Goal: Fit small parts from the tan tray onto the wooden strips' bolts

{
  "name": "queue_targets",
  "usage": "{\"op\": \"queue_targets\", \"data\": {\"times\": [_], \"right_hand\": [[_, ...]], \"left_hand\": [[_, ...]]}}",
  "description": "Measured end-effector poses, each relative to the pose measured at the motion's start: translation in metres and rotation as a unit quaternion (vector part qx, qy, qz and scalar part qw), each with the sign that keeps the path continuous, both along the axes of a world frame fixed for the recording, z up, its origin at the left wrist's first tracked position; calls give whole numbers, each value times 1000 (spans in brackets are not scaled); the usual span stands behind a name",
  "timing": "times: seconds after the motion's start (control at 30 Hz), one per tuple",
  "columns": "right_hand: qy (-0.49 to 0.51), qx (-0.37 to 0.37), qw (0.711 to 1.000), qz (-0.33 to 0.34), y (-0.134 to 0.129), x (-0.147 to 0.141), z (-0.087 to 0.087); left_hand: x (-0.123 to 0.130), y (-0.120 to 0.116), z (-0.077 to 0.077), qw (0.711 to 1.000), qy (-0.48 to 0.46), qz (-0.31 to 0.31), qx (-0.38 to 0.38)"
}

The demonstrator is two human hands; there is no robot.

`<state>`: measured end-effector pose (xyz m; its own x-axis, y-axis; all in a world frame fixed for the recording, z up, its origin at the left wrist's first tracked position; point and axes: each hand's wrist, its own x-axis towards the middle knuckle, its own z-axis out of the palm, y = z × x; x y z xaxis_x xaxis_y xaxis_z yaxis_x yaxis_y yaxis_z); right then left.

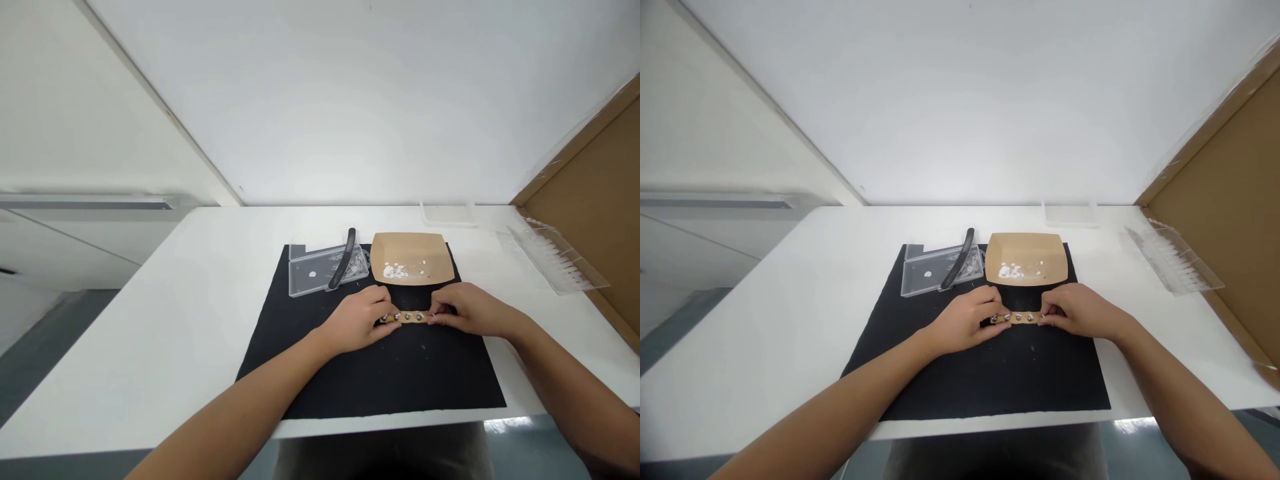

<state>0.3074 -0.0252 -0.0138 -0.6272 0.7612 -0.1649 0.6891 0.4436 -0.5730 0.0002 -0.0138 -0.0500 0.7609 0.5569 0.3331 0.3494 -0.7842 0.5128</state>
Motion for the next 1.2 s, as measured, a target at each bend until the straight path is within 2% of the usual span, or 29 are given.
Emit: {"op": "queue_targets", "data": {"times": [0.2, 0.5, 0.93, 1.2], "right_hand": [[-4, -16, 1000, -7, 0, -3, 3], [-26, 17, 1000, 0, -3, -7, 2], [-6, 44, 999, 13, -5, -7, -1], [-8, 54, 998, 24, -6, -11, -1]], "left_hand": [[0, -2, 2, 1000, -1, 11, 10], [0, -1, 4, 1000, 15, 13, 14], [-3, 1, 4, 999, 34, 4, 13], [-2, -1, 11, 998, 43, 5, 45]]}}
